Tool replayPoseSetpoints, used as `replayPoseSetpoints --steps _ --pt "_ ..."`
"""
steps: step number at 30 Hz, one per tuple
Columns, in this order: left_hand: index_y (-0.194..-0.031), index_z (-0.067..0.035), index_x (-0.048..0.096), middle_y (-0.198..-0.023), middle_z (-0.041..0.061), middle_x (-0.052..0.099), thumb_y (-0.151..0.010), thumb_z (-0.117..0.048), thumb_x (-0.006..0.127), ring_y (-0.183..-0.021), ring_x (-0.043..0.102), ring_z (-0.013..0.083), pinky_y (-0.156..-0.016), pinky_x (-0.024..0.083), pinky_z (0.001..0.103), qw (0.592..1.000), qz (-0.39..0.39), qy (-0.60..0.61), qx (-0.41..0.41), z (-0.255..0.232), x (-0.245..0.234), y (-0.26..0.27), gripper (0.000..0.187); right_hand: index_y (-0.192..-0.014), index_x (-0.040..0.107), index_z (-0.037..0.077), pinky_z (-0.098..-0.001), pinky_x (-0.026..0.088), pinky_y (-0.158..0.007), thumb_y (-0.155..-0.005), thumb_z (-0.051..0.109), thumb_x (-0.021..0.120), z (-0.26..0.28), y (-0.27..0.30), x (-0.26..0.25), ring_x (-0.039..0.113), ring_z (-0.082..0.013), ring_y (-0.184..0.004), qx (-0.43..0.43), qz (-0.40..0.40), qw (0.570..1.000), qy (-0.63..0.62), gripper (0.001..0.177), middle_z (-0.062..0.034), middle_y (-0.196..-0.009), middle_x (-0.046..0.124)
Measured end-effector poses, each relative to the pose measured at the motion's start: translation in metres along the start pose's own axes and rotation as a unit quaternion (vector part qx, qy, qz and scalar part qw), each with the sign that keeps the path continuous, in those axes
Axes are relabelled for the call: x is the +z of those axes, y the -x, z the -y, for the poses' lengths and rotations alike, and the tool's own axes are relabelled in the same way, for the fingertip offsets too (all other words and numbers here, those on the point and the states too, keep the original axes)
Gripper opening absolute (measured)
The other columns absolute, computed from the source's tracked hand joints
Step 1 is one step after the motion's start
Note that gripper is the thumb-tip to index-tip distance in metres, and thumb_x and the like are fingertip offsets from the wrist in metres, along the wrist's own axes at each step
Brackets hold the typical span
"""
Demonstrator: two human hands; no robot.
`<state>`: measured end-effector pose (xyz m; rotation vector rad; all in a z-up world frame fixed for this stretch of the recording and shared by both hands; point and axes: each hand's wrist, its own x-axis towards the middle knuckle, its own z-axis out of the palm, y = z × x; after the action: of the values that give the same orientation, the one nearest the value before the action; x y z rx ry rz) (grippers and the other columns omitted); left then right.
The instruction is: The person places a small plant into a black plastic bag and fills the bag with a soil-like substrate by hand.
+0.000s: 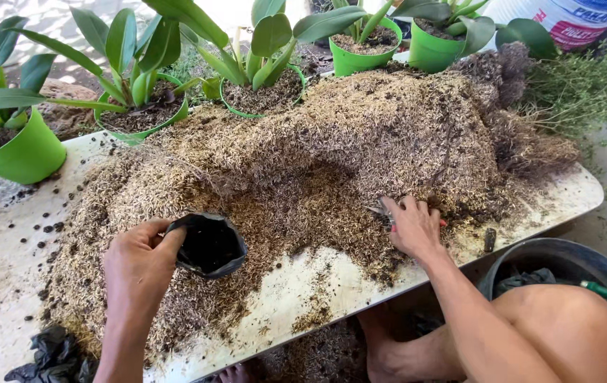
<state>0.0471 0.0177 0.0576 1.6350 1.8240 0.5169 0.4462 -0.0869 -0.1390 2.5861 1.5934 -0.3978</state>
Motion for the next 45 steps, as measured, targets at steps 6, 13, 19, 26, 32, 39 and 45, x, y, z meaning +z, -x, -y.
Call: replayPoseSetpoints --steps 6,13,19,26,32,39,45 --pt "-0.117 -0.01 0.078 -0.081 0.01 0.074 -0.099 -0.018 0.068 -0.059 0.047 0.0151 -0.051 0.041 0.027 1.0 0.003 -0.012 -0.015 0.012 0.0 -0.002 0.023 -0.154 0.038 0.036 -0.0531 0.044 -0.106 -0.083 0.017 0.075 0.008 0.008 -0.039 0.051 -0.0271 -0.121 0.028 0.032 0.989 -0.143 0.082 -0.0125 -0.137 0.046" --pt "-0.115 -0.014 0.081 -0.074 0.01 0.072 -0.098 -0.024 0.07 -0.058 0.046 0.0159 -0.05 0.036 0.029 0.998 -0.013 -0.049 -0.027 0.011 -0.001 -0.003 0.023 -0.145 0.051 0.022 -0.0682 0.017 -0.12 -0.102 0.032 0.051 -0.02 -0.031 -0.073 0.017 -0.0361 -0.154 0.205 -0.083 0.9 -0.376 0.044 -0.013 -0.17 0.009" --pt "-0.124 -0.012 0.076 -0.086 0.013 0.078 -0.098 -0.018 0.069 -0.06 0.05 0.0165 -0.049 0.042 0.027 0.998 0.006 -0.041 -0.047 0.008 0.002 -0.002 0.027 -0.124 0.07 0.009 -0.0211 0.026 -0.029 -0.107 0.012 0.046 0.03 -0.027 -0.066 0.035 -0.0064 -0.039 0.065 -0.112 0.847 -0.515 0.029 -0.0104 -0.12 0.074" --pt "-0.122 -0.012 0.077 -0.078 0.011 0.077 -0.099 -0.019 0.069 -0.053 0.045 0.0149 -0.043 0.036 0.026 0.999 0.012 -0.034 -0.025 0.011 0.007 -0.008 0.025 -0.099 0.075 0.011 -0.0329 0.057 -0.087 -0.101 0.022 0.05 0.098 0.006 -0.086 0.069 -0.0145 -0.086 -0.17 0.157 0.852 -0.469 0.028 -0.0054 -0.099 0.076" --pt "-0.119 -0.016 0.079 -0.078 0.007 0.074 -0.098 -0.022 0.071 -0.058 0.048 0.0144 -0.049 0.041 0.027 0.998 -0.005 -0.053 -0.028 0.024 -0.005 -0.005 0.023 -0.121 0.072 0.017 -0.0198 0.059 -0.06 -0.092 0.001 0.064 0.015 -0.05 -0.071 0.055 -0.0274 -0.124 0.116 -0.216 0.857 -0.453 0.034 -0.0192 -0.158 0.028" --pt "-0.121 -0.017 0.079 -0.077 0.008 0.076 -0.097 -0.024 0.07 -0.057 0.051 0.0146 -0.05 0.044 0.027 0.996 -0.015 -0.073 -0.04 0.026 -0.009 -0.003 0.026 -0.128 0.065 0.004 -0.0368 0.052 -0.106 -0.104 0.009 0.046 0.055 -0.04 -0.083 0.062 -0.0294 -0.125 0.018 -0.166 0.891 -0.422 0.031 -0.0147 -0.141 0.061" --pt "-0.122 -0.014 0.078 -0.081 0.008 0.076 -0.098 -0.023 0.068 -0.057 0.051 0.0147 -0.05 0.042 0.027 0.997 -0.004 -0.07 -0.021 0.016 -0.004 -0.003 0.027 -0.105 0.074 0.006 -0.0241 0.044 -0.052 -0.104 0.019 0.054 0.117 0.014 -0.128 0.054 -0.0108 -0.056 -0.139 0.057 0.859 -0.49 0.024 -0.0111 -0.098 0.077"
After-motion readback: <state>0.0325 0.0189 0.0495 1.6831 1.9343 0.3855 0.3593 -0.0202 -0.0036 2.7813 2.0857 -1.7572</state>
